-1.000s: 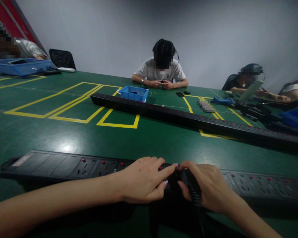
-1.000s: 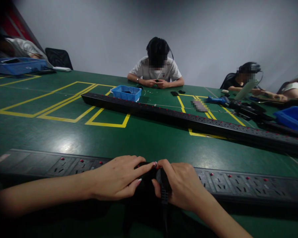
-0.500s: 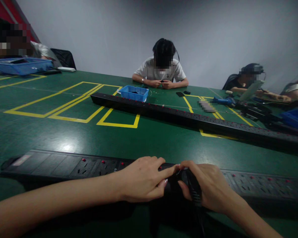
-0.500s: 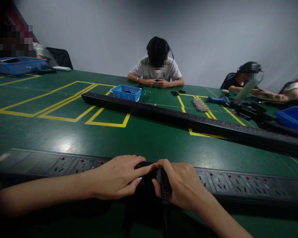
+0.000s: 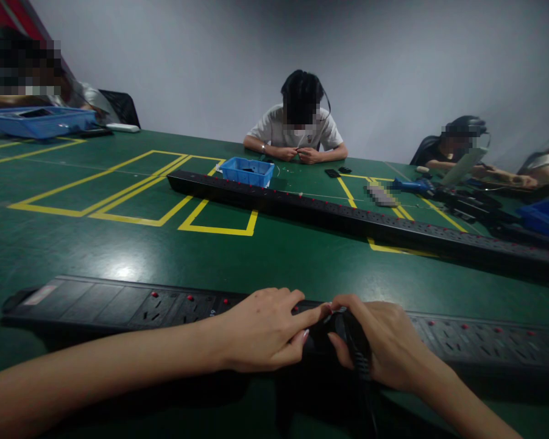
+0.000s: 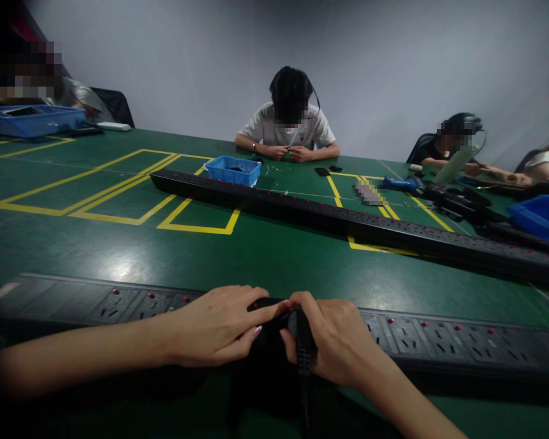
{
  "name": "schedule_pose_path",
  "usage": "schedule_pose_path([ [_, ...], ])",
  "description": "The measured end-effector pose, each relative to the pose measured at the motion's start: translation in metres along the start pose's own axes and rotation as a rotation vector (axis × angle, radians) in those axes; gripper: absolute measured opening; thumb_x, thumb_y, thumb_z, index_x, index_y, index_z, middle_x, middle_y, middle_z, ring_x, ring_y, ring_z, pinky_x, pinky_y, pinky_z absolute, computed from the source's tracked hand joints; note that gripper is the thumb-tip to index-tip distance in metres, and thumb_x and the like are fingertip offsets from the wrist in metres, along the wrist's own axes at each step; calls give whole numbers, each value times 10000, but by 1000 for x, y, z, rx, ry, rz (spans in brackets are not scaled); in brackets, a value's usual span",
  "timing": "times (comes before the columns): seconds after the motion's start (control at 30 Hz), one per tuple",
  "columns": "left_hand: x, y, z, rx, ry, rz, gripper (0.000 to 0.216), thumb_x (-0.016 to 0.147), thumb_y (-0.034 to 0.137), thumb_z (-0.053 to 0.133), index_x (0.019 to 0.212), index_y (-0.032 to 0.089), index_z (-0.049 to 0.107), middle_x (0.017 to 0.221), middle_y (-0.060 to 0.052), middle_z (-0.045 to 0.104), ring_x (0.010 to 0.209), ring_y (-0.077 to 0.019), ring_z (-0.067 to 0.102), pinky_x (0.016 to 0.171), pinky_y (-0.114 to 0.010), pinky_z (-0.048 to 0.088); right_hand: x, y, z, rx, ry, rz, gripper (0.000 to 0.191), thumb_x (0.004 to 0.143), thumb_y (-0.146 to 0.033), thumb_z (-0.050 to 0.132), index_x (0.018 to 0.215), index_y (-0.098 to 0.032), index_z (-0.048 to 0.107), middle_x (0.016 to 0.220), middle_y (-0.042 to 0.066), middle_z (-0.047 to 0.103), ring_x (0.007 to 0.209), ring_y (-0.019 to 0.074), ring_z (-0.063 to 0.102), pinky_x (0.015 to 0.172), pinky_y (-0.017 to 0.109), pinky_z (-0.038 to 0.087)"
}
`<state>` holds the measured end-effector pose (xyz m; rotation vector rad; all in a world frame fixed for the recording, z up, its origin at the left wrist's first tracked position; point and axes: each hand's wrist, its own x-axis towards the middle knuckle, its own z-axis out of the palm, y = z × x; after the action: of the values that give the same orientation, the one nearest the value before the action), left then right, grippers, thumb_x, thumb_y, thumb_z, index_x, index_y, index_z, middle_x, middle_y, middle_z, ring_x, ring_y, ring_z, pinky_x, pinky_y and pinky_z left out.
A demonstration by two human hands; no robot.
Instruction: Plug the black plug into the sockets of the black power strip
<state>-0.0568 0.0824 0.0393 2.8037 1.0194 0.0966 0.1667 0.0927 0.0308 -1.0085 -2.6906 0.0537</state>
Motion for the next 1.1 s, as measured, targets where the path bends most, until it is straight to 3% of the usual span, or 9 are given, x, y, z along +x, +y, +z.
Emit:
schedule_pose_path([
  [0.53, -1, 0, 0, 1, 19, 8, 444, 895, 319, 325, 1329, 227, 330, 1031, -91, 539, 891, -228, 552, 756, -380, 483, 3, 0, -5, 85, -38, 32, 256, 803, -308, 474, 1025, -196, 417, 801, 17, 666, 633, 165, 638, 545, 260, 406],
  [0.73, 0, 0, 1, 7, 28, 0, 403, 892, 314, 329, 1279, 222, 394, 1033, -90, 537, 887, -229, 551, 754, -386, 484, 5, -1, -5, 109, -58, 60, 302, 788, -301, 494, 1052, -193, 397, 711, -8, 647, 579, 162, 622, 518, 253, 380],
  [1.1, -1, 0, 1, 7, 22, 2, 381, 885, 319, 341, 1244, 220, 422, 1024, -87, 537, 885, -225, 548, 745, -377, 480, 5, -2, -7, 91, -62, 56, 291, 803, -312, 461, 1051, -169, 408, 737, 28, 657, 596, 175, 628, 529, 267, 397],
])
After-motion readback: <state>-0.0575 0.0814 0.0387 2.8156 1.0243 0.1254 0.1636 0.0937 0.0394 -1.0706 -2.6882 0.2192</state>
